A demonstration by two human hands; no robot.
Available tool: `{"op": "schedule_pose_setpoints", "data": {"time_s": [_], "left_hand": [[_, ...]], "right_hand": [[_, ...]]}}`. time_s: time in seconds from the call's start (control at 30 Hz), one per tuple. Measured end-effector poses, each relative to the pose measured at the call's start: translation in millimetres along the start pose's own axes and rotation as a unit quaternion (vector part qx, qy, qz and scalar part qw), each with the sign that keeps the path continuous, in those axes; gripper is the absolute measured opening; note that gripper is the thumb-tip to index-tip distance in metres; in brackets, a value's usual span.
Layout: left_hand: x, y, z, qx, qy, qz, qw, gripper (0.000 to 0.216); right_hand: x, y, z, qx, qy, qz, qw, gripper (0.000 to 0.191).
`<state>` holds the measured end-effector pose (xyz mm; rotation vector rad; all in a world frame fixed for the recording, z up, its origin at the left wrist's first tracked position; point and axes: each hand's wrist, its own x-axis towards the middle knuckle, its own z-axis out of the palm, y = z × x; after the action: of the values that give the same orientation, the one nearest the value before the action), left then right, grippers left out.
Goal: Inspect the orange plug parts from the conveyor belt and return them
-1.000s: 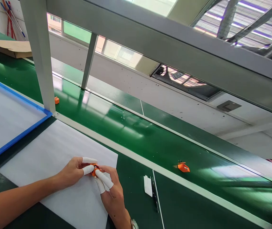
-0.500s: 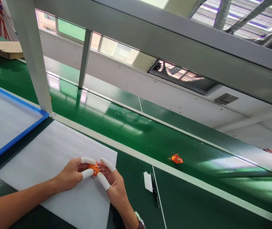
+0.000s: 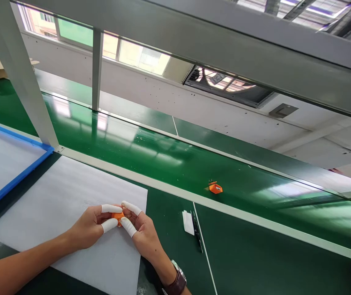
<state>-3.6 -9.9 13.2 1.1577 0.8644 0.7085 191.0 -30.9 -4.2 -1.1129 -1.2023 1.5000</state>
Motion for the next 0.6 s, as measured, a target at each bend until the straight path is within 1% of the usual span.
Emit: {"op": "schedule_pose_setpoints", "data": {"time_s": [0.27,0.4,0.6], "left_hand": [[1.9,4.1,3.2,-0.005,0.004,0.005,1.0,0.025],[4.4,5.5,0.5,-0.014,-0.004,0.005,1.0,0.022],[6.7,3.5,-0.2,-0.018,0.011,0.005,1.0,0.027]], "right_hand": [[-1.6,-1.5,-7.5,0.025,-0.05,-0.032,0.998,0.048],[-1.6,-1.7,-8.0,0.025,-0.034,-0.025,0.999,0.046],[-1.9,0.9,-1.6,-0.005,-0.019,-0.031,0.999,0.046]]}}
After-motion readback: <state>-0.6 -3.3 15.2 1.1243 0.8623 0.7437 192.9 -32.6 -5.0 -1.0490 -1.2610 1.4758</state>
